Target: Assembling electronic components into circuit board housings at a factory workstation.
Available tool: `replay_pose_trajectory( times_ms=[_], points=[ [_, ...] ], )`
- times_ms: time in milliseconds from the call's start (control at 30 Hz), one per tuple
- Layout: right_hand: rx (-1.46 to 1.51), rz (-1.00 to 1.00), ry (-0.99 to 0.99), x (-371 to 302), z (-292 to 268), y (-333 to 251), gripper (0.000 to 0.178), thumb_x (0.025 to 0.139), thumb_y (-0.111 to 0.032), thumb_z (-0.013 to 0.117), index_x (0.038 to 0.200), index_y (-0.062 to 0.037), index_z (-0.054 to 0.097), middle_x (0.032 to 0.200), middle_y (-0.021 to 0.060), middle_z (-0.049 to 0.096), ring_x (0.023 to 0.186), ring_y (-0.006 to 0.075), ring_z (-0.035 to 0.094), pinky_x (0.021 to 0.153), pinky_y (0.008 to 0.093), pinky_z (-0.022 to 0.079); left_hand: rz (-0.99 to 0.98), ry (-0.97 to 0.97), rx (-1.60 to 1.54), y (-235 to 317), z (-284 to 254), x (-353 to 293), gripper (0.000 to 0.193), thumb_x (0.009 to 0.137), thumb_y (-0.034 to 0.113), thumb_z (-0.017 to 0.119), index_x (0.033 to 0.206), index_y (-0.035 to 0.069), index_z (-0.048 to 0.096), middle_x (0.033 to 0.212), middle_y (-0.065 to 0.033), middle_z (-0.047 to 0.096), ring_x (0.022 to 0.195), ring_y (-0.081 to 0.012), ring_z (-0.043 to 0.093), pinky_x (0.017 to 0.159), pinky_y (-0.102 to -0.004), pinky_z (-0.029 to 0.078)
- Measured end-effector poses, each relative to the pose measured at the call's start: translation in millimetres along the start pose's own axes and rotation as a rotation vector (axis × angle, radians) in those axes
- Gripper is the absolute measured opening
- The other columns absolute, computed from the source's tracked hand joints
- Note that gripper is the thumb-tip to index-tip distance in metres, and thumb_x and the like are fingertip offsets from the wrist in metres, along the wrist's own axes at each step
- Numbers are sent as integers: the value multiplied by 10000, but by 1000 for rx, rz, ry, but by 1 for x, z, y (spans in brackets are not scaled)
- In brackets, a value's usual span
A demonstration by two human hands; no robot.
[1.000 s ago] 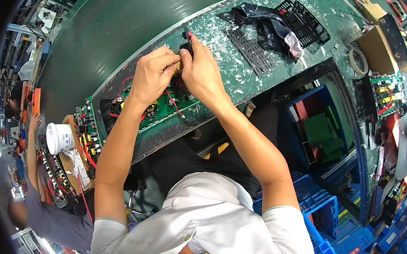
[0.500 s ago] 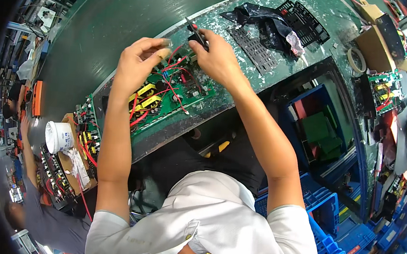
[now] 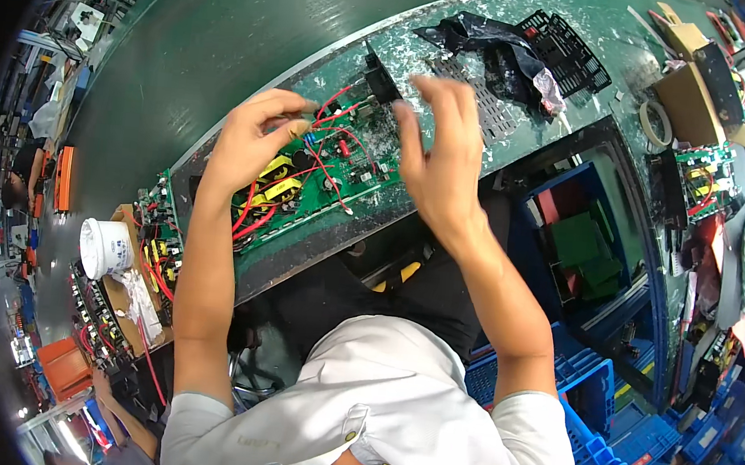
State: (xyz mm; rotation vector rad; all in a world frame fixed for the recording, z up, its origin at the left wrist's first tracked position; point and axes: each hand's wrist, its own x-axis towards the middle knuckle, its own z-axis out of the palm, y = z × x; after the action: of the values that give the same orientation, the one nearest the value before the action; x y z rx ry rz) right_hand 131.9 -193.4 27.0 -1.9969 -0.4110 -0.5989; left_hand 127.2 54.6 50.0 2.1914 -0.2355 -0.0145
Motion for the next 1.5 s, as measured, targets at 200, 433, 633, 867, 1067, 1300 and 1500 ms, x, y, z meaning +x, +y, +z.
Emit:
replay_pose_trajectory(
  times_ms=[200,433,633,867,1067,1300,1500],
  points=[
    [1336,287,-588,-61,61,-69,718,895,-86,688,1493,-40,292,1376,116,508,1305,216,475,1089,395,374,395,226,-1312,77,-6,15,389,927,134,640,1292,34,553,1183,-118,647,1003,-208,639,859,-344,532],
    [1644,745,-816,-131,93,-117,562,1002,-307,577,1442,-26,367,1361,75,519,1291,165,472,1074,340,386,509,315,-1494,92,-134,30,221,848,-45,533,1067,-76,523,1003,-128,535,851,-208,482,733,-339,392],
    [2112,1391,-1171,-182,94,-142,815,917,-719,431,1499,-156,340,1493,82,448,1360,262,435,1097,530,346,610,347,-1540,102,-168,30,160,900,22,457,1035,-63,480,981,-134,510,817,-197,436,706,-348,353],
    [1858,1596,-1484,-172,59,-153,718,958,-634,459,1456,-123,385,1389,97,525,1286,232,506,1050,455,425,592,442,-1229,71,-161,36,209,933,56,599,1099,-71,594,1067,-160,611,946,-228,553,786,-344,453],
    [1726,1428,-1375,-130,41,-131,417,981,-159,608,1322,12,438,1013,129,652,863,174,681,754,290,595,288,745,-687,25,-103,34,213,948,115,640,1137,20,664,1100,-77,684,917,-157,633,791,-253,488],
    [344,203,-464,-38,19,-59,155,902,-152,694,979,-22,659,761,64,628,645,148,620,555,308,474,376,-169,210,18,-23,3,267,845,70,687,1108,27,676,1157,-111,640,1065,-244,617,928,-364,480],
    [-102,-20,-536,-35,46,-23,167,816,-140,738,870,-10,649,951,166,578,918,362,571,773,446,476,277,-236,337,-3,-6,-6,259,811,37,655,1069,17,670,1112,-132,608,1080,-316,581,963,-392,455]
  ],
)
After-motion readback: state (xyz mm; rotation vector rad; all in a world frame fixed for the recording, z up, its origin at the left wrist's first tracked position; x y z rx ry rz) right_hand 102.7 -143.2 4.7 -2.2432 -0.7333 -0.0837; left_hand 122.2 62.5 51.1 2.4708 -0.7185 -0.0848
